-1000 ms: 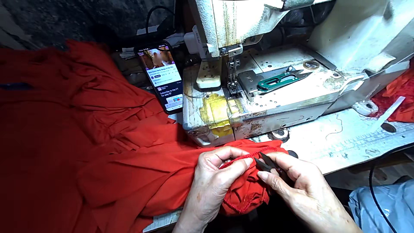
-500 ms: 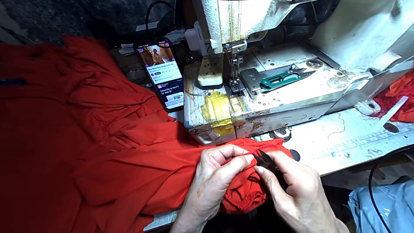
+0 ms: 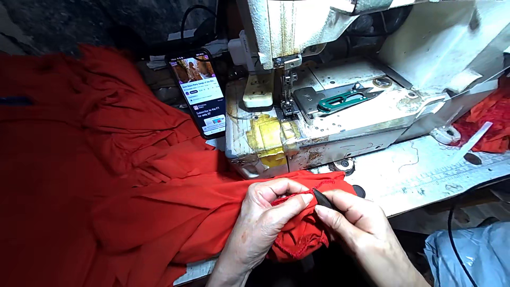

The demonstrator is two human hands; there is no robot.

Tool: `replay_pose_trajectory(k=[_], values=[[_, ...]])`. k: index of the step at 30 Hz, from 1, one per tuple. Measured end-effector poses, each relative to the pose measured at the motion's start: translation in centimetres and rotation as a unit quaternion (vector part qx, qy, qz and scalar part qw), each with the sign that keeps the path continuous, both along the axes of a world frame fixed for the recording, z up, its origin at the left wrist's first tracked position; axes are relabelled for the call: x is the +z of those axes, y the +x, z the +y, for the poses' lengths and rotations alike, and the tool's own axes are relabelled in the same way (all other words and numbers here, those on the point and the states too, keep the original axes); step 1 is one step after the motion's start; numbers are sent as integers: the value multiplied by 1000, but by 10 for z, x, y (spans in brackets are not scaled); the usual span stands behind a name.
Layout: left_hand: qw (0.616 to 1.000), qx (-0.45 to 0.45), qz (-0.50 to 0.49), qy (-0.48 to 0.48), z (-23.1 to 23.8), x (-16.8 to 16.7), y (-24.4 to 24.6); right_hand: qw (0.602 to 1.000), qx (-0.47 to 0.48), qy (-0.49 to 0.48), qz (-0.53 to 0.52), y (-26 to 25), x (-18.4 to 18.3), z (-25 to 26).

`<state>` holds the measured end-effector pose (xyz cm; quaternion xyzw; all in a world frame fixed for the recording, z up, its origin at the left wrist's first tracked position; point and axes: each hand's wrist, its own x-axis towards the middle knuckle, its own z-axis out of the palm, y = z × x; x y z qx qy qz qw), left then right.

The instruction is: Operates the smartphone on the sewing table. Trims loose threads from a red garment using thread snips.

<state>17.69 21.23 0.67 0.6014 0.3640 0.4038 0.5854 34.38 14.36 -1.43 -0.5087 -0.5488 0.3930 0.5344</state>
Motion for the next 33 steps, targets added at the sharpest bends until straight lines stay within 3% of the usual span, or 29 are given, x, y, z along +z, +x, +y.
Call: replay_pose_trajectory(k=[3,9,14,17,19,22,26,33], values=[[1000,-2,-8,-8,0,-2,-1,985,-87,37,-147,-8,8,-3],[1000,-10,10,14,1,-5,-2,953,-78,152,-249,-1,-5,7],[999,7,6,-32,0,0,-2,989,-63,102,-83,8,-2,7],[999,-16,-23,-25,0,0,-4,982,-128,112,-77,6,11,3],[998,-24,-37,-33,-1,2,-4,987,-108,97,-74,8,17,4],[998,-31,-47,-15,-1,-2,-8,1000,-22,-6,-17,13,16,13],[998,-31,-50,24,0,-5,-7,995,-20,-96,27,18,14,17],[999,-51,-8,18,5,-7,-10,995,-26,-86,32,20,11,18]])
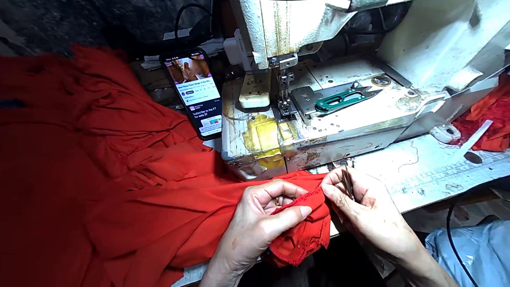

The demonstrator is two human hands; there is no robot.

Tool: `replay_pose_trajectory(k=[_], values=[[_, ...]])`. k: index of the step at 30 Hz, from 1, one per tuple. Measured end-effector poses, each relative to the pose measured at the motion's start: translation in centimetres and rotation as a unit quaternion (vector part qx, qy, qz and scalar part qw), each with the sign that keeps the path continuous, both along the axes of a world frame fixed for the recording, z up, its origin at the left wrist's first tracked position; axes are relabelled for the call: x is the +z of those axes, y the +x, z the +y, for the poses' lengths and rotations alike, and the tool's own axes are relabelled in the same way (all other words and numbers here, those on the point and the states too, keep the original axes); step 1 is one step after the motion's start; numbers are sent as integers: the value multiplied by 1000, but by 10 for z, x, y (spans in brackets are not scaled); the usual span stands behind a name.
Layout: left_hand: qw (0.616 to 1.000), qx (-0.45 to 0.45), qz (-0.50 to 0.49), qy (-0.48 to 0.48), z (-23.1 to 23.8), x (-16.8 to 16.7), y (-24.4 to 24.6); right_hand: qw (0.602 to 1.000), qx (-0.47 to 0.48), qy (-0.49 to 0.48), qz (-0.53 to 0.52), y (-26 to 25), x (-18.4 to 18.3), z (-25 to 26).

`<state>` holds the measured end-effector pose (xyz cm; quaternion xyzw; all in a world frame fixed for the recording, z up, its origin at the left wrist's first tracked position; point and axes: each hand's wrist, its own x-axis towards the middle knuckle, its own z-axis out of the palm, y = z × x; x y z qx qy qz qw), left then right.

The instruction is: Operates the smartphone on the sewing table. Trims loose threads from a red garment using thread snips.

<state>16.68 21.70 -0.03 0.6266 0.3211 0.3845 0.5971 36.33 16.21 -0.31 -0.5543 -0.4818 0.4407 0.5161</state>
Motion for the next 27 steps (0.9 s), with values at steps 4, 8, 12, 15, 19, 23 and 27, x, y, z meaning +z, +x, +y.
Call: replay_pose_trajectory(k=[4,8,12,15,19,23,27], values=[[999,33,-6,-17,-8,12,8,999,-9,31,-5,-2,-3,0],[991,15,-115,-72,-5,8,3,999,-26,25,-21,-5,-4,1],[985,-31,-113,-123,3,2,-8,998,-25,45,-23,-6,-8,3],[990,-9,-47,-134,-3,17,-2,1000,-19,9,-13,-3,-4,0],[996,-2,-17,-92,-4,18,3,1000,-11,-14,8,-3,-1,1],[994,8,-37,-97,1,7,0,998,-25,55,31,-5,-5,-3],[994,14,-39,-105,1,7,-1,993,-38,114,-8,-11,-6,-18]])
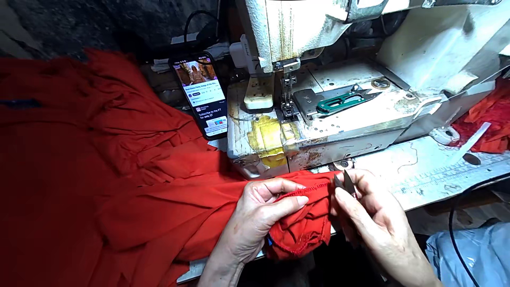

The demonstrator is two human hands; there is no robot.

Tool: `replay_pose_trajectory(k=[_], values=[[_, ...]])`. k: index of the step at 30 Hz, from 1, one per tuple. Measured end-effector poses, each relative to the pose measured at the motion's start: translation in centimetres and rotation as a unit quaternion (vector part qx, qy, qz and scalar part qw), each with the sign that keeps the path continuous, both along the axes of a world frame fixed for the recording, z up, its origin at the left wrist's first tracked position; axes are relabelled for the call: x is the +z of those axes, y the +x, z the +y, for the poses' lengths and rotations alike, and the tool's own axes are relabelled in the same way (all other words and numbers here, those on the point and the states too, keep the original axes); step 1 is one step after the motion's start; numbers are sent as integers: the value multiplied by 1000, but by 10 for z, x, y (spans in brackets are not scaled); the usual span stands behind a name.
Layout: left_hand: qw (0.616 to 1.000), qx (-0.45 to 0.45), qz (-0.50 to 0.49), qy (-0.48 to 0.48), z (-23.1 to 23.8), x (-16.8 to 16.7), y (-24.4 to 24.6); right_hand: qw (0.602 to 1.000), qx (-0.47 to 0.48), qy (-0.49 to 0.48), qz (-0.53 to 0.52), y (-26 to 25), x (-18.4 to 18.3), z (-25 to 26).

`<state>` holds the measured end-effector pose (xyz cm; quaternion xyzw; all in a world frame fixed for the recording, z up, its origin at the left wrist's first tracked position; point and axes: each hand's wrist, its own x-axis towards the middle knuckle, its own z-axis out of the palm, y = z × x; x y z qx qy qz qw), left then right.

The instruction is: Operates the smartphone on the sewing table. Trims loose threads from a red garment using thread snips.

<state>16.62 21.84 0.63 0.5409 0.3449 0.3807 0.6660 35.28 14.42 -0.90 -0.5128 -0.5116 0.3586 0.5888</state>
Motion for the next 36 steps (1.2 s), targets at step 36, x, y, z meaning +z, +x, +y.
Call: replay_pose_trajectory(k=[36], values=[[998,-36,-31,27,2,-3,-3,994,82,-59,44,-8,-1,-1]])
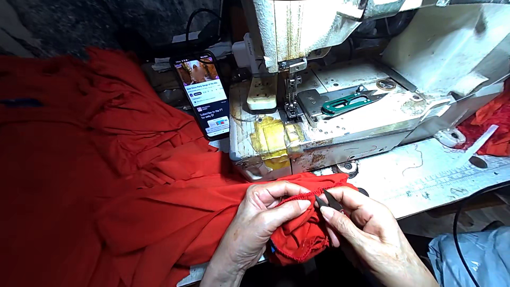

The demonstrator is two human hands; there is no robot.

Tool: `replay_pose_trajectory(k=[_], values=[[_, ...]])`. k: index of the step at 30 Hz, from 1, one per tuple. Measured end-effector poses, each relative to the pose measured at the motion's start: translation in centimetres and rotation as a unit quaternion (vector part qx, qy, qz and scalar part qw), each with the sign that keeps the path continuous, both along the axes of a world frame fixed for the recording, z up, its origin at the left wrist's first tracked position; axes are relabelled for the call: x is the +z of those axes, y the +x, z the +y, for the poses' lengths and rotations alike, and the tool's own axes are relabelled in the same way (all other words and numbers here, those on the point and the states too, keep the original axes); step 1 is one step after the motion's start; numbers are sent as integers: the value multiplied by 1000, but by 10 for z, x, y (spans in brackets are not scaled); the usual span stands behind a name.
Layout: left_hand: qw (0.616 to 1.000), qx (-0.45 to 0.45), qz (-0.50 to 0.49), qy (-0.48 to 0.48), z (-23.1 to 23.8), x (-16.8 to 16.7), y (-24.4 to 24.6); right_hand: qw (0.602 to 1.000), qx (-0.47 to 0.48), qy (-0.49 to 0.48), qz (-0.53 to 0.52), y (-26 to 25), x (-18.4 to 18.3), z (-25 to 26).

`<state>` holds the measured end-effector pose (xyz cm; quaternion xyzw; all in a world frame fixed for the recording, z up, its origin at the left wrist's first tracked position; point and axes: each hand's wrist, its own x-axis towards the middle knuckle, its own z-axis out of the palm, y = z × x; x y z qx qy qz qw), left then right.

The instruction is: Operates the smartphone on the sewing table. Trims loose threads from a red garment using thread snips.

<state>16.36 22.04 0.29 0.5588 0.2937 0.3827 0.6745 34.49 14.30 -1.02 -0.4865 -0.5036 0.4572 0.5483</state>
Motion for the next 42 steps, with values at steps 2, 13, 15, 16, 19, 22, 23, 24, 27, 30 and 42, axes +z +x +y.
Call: replay_pose_trajectory(k=[2,13,15,16,19,22,23,24,27,30,42], values=[[1000,6,9,-6,-2,6,3,1000,-2,-15,-4,-1,4,-1],[999,39,28,-11,-3,3,3,1000,7,5,2,-3,8,-2],[999,32,25,-1,-2,2,2,1000,4,-5,1,-3,9,-2],[999,32,22,4,-2,1,2,1000,4,-10,-1,-3,10,-2],[999,44,15,3,-3,0,3,1000,9,-8,-11,-2,9,-2],[999,41,10,6,-3,-1,2,1000,14,-11,-13,-1,8,-3],[999,38,9,9,-2,-1,1,1000,13,-10,-12,-1,8,-4],[999,35,9,12,-2,-2,1,1000,10,-9,-8,-1,8,-4],[999,34,6,10,-3,-1,1,1000,7,-17,-3,-2,9,-4],[999,35,10,13,-3,-1,2,1000,5,-21,-13,-1,10,-4],[998,41,29,33,-2,-2,2,999,-1,-39,-15,-2,12,-2]])
